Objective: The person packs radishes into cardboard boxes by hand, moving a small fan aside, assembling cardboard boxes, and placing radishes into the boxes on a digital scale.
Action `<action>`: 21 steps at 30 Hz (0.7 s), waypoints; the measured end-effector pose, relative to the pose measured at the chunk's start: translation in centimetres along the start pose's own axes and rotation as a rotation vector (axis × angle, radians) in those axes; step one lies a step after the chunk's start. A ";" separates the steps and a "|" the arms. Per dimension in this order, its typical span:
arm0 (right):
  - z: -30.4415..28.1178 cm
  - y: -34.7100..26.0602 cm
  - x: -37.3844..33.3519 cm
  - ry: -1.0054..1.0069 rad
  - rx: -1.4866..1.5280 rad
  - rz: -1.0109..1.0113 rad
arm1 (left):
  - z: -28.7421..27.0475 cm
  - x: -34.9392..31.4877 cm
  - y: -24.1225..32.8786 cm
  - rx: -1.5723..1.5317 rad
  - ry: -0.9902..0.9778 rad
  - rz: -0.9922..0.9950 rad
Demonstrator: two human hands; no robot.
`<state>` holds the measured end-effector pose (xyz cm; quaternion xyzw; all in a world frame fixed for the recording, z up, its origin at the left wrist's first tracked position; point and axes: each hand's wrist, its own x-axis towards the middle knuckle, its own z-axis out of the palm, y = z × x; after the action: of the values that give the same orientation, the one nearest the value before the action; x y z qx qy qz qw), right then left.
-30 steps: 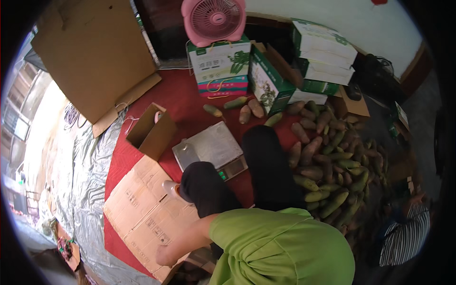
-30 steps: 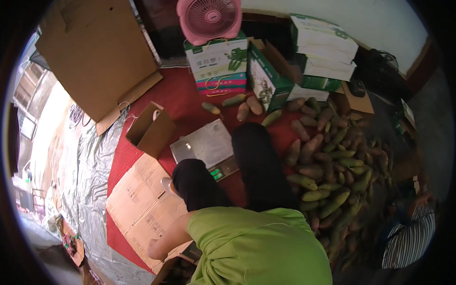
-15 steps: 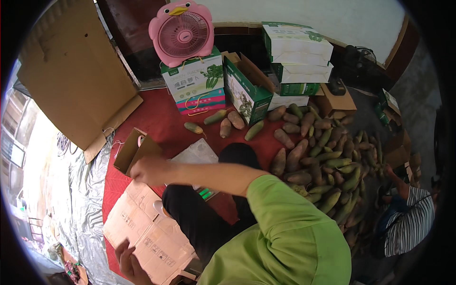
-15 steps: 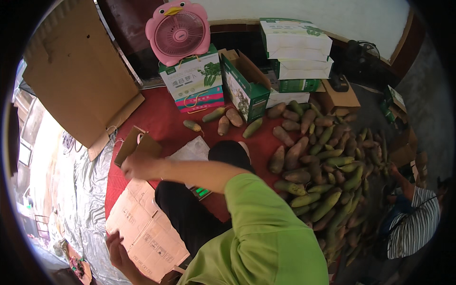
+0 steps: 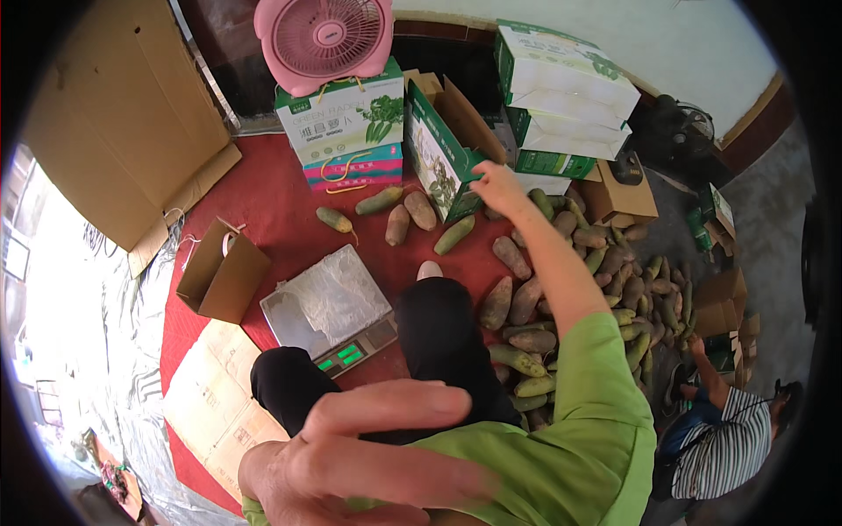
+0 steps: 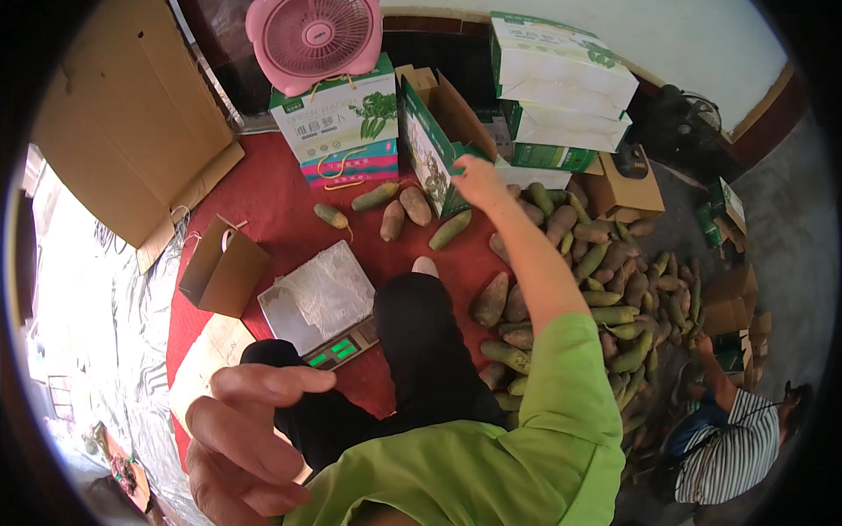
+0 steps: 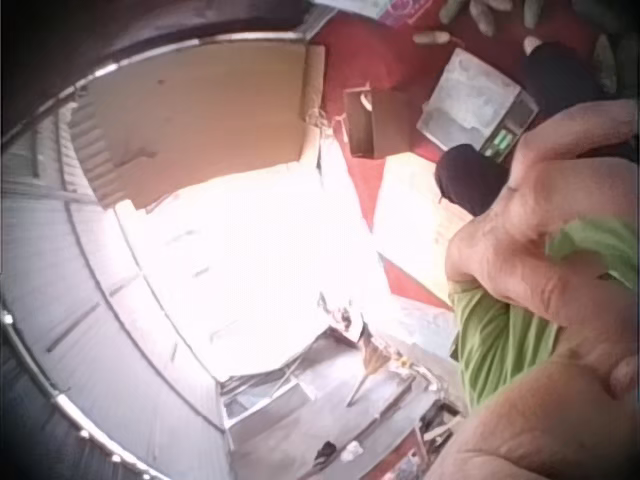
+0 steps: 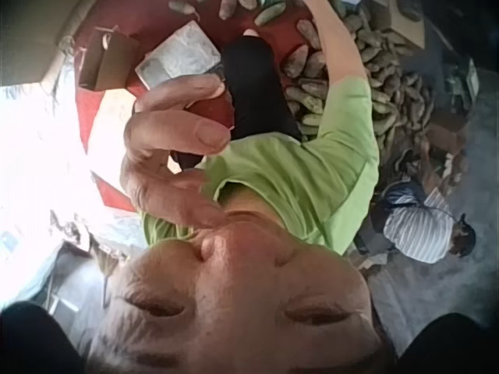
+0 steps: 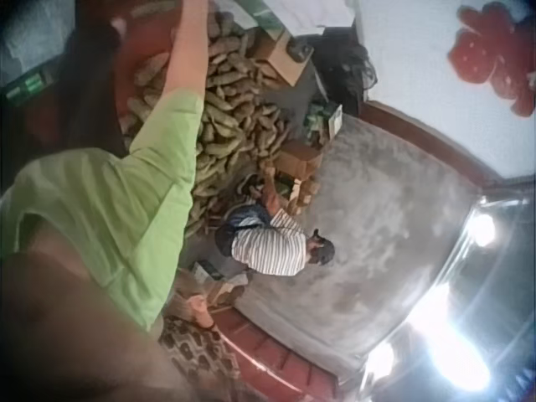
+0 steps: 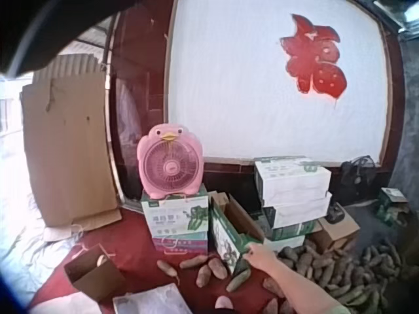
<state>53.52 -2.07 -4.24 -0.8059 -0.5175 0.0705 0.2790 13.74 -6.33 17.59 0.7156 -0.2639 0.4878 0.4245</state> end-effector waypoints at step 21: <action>-7.0 1.6 18.4 0.171 -0.748 0.283 | -5.4 -11.1 -13.0 0.032 0.219 -1.063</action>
<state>65.96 10.90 4.03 -0.9179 -0.3665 -0.1521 -0.0036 17.20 4.42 3.67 0.7019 0.1879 0.2815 0.6267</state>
